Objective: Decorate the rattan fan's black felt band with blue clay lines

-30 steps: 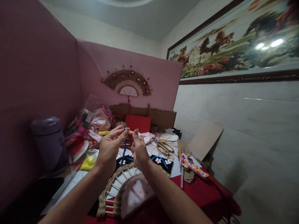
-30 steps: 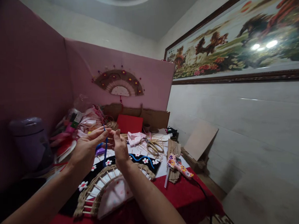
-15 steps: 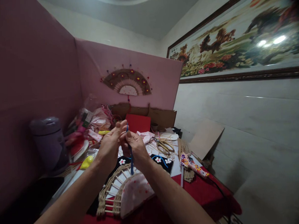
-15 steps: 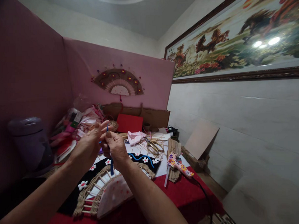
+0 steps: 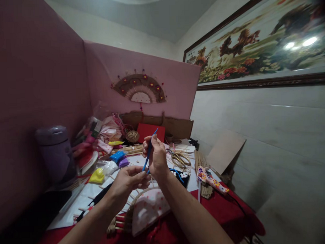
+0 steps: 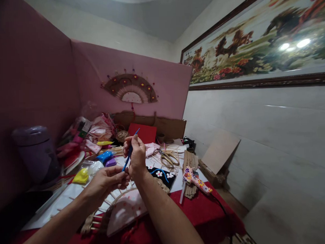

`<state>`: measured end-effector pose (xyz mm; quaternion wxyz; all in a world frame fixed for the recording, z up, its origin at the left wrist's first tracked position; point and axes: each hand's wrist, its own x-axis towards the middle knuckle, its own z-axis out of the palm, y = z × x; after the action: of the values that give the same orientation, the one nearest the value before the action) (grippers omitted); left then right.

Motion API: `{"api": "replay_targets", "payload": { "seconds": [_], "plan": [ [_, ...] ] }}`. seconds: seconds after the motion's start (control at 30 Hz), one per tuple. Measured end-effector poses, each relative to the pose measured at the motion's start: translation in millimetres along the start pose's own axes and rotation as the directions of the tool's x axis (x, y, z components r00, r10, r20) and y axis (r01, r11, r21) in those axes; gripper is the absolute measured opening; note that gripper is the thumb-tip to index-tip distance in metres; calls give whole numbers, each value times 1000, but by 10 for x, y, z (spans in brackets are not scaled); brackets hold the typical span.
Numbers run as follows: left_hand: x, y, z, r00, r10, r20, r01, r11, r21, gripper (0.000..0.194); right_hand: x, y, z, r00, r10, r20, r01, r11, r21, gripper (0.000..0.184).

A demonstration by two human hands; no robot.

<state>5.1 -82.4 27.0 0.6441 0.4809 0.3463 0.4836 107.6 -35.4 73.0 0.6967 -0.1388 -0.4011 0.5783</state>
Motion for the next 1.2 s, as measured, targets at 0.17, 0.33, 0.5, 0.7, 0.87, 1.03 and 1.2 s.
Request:
{"api": "replay_targets", "payload": {
  "seconds": [0.17, 0.33, 0.5, 0.7, 0.87, 1.03, 1.2],
  "plan": [
    [20, -37, -84, 995, -25, -100, 28, 999, 21, 28, -16, 7, -123, 999, -16, -50, 11, 994, -106, 28],
    [-18, -38, -75, 990, -31, -136, 40, 997, 63, 31, -40, -12, -177, 998, 14, -55, -19, 995, -102, 23],
    [-43, -58, -101, 994, -43, -102, 52, 995, 83, 39, -67, -61, -208, 999, 45, -14, -46, 995, -93, 25],
    [-44, -23, -149, 978, 79, -191, -48, 986, 159, 40, -115, -123, -245, 997, 74, 18, -73, 994, -82, 23],
    [-67, 209, -41, 927, 324, -191, -290, 939, 185, 34, -179, -115, -259, 995, 90, 50, -78, 976, -205, 26],
    [2, 316, 106, 906, 404, -124, -394, 914, 100, 30, -276, -67, -194, 994, 75, 76, -45, 939, -340, 26],
    [37, 330, 146, 926, 362, -109, -355, 931, 84, 27, -331, -54, -177, 994, 84, 71, -57, 946, -320, 26]
  ]
}}
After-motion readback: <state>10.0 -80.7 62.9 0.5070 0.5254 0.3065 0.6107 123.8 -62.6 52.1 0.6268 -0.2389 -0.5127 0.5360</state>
